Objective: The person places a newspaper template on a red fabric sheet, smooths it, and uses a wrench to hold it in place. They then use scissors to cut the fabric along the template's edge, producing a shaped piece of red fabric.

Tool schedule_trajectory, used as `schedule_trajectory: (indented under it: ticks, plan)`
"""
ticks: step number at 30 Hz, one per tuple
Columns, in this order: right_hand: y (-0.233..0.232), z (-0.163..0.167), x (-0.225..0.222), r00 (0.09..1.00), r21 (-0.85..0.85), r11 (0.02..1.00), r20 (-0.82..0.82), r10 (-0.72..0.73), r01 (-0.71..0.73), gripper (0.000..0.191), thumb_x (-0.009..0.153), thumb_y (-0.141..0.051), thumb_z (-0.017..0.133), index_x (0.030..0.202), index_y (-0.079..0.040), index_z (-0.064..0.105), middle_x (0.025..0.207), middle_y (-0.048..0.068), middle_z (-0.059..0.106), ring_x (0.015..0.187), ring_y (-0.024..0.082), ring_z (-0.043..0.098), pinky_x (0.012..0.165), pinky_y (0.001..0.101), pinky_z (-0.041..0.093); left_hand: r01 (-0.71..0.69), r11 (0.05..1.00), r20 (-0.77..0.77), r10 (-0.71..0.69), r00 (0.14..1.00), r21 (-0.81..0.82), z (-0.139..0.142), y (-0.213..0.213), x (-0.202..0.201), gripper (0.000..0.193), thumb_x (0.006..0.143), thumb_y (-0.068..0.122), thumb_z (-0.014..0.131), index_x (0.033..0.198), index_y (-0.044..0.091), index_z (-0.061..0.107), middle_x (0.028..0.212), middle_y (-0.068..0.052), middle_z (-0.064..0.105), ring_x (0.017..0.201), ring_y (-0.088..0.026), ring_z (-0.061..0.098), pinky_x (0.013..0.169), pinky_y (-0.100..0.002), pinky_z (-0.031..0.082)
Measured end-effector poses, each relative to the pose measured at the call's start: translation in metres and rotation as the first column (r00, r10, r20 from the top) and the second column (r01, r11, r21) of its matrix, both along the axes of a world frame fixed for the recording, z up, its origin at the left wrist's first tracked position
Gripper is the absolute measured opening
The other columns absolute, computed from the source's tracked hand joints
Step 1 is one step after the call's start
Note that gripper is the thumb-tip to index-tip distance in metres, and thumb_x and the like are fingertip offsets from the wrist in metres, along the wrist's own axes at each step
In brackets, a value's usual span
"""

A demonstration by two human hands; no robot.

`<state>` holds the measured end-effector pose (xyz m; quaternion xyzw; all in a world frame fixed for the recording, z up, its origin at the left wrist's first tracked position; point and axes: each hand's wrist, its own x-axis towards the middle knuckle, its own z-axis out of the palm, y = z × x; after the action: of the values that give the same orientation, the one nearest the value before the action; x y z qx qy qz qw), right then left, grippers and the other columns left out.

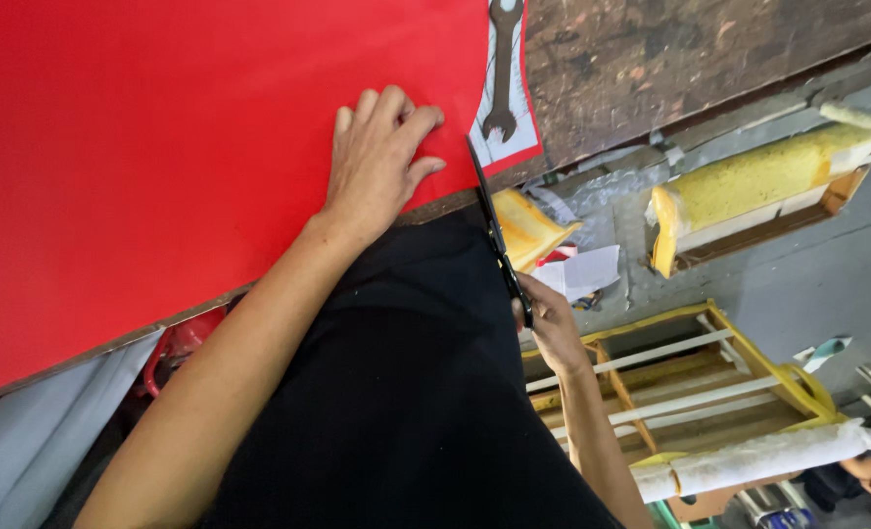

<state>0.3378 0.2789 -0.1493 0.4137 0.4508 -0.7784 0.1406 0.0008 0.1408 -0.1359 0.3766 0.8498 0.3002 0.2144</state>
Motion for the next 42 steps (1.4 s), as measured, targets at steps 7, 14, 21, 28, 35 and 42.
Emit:
schedule_trajectory:
  ticks: [7, 14, 21, 28, 35, 42]
  plan:
    - [-0.011, -0.007, 0.019, 0.995, 0.071, 0.997, 0.099, 0.034, -0.041, 0.051, 0.088, -0.008, 0.073, 0.137, 0.004, 0.063, 0.087, 0.0, 0.065, 0.068, 0.009, 0.055, 0.06, 0.0244, 0.045, 0.093, 0.996, -0.026, -0.092, 0.995, 0.01, 0.005, -0.007, -0.007, 0.045, 0.084, 0.028, 0.086, 0.123, 0.012, 0.068, 0.107, -0.006, 0.054, 0.101, -0.026, 0.051, 0.083, -0.042, 0.038]
    - [-0.027, -0.013, 0.0, 0.996, 0.175, 0.982, -0.025, 0.083, -0.078, 0.045, 0.101, -0.025, 0.057, 0.138, 0.0, 0.062, 0.085, 0.0, 0.067, 0.067, 0.009, 0.058, 0.063, 0.0239, 0.05, 0.167, 0.969, -0.022, -0.166, 0.986, 0.181, -0.008, -0.012, -0.016, 0.047, 0.079, 0.029, 0.085, 0.119, 0.009, 0.069, 0.111, -0.007, 0.06, 0.099, -0.026, 0.057, 0.08, -0.044, 0.04]
    - [-0.09, 0.005, -0.042, 0.991, 0.084, 0.988, -0.046, -0.129, 0.133, 0.06, 0.094, -0.039, 0.069, 0.137, 0.003, 0.062, 0.077, 0.002, 0.055, 0.067, 0.011, 0.053, 0.062, 0.0253, 0.042, 0.168, 0.939, -0.19, -0.114, 0.975, 0.301, -0.021, -0.01, -0.035, 0.023, 0.097, 0.007, 0.08, 0.117, 0.01, 0.07, 0.111, -0.007, 0.061, 0.102, -0.026, 0.059, 0.083, -0.042, 0.041]
    - [-0.125, 0.022, -0.077, 0.971, 0.1, 0.966, -0.045, -0.236, 0.239, 0.058, 0.098, -0.037, 0.066, 0.14, 0.002, 0.057, 0.081, 0.003, 0.059, 0.072, 0.01, 0.054, 0.07, 0.0249, 0.044, 0.297, 0.878, -0.258, -0.209, 0.943, 0.375, -0.033, 0.046, -0.078, 0.033, 0.094, 0.016, 0.085, 0.122, 0.009, 0.068, 0.118, -0.004, 0.057, 0.108, -0.023, 0.053, 0.09, -0.041, 0.038]
    - [-0.142, 0.021, -0.075, 0.958, 0.108, 0.953, 0.008, -0.286, 0.284, 0.054, 0.099, -0.031, 0.065, 0.141, 0.001, 0.057, 0.082, 0.003, 0.059, 0.072, 0.01, 0.055, 0.069, 0.0245, 0.044, 0.313, 0.89, -0.346, -0.194, 0.918, 0.333, -0.04, 0.052, -0.073, 0.043, 0.088, 0.023, 0.089, 0.122, 0.011, 0.067, 0.115, -0.004, 0.054, 0.109, -0.022, 0.051, 0.094, -0.043, 0.037]
    - [-0.147, 0.015, -0.077, 0.949, 0.114, 0.942, -0.016, -0.315, 0.314, 0.051, 0.1, -0.03, 0.065, 0.14, 0.0, 0.057, 0.081, 0.002, 0.059, 0.07, 0.009, 0.055, 0.068, 0.0236, 0.044, 0.325, 0.906, -0.28, -0.248, 0.927, 0.272, -0.044, 0.053, -0.072, 0.041, 0.091, 0.025, 0.09, 0.122, 0.011, 0.067, 0.117, -0.002, 0.055, 0.113, -0.021, 0.05, 0.091, -0.042, 0.035]
